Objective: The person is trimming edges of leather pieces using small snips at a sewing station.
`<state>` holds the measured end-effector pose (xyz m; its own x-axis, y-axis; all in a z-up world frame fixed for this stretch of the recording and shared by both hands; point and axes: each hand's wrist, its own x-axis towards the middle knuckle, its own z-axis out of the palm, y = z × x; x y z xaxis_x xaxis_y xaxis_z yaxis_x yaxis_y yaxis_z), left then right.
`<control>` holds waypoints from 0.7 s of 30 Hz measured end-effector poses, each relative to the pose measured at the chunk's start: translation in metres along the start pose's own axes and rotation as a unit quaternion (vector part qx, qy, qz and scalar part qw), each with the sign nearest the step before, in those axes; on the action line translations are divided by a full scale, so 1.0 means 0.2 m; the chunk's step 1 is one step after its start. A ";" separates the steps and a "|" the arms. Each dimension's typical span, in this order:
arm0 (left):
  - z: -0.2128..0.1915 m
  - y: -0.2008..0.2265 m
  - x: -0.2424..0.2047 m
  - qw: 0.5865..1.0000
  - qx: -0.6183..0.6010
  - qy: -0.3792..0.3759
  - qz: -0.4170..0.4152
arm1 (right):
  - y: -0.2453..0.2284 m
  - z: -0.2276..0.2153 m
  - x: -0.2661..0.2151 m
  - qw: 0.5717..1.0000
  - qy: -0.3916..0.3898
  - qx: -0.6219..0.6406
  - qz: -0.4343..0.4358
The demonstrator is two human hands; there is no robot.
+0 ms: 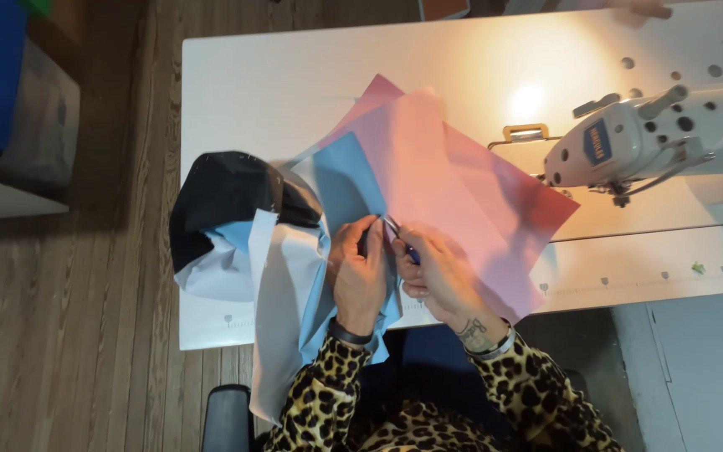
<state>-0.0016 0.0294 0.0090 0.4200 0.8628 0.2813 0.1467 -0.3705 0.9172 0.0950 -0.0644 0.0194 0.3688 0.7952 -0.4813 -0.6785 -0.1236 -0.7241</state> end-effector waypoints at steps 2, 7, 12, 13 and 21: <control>0.00 0.01 0.01 1.000 0.024 -0.011 -0.009 | 0.04 -0.05 0.02 0.999 0.010 0.053 -0.007; 0.03 0.01 0.00 0.999 0.030 -0.012 0.035 | 0.07 -0.01 -0.05 0.995 0.060 0.077 -0.014; 0.02 0.03 -0.03 0.998 0.045 -0.031 0.041 | 0.08 0.01 -0.05 0.994 0.084 0.061 -0.024; 0.02 0.03 -0.04 0.999 0.028 -0.035 0.023 | 0.08 0.03 -0.08 0.996 0.070 0.060 -0.018; 0.02 0.01 -0.08 0.999 0.001 -0.051 -0.008 | 0.09 0.03 -0.05 0.993 0.101 0.047 -0.024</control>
<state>-0.0043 0.0144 0.0057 0.5064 0.8290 0.2372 0.1556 -0.3584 0.9205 0.0754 -0.0708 0.0144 0.5164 0.6619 -0.5433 -0.7099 -0.0239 -0.7039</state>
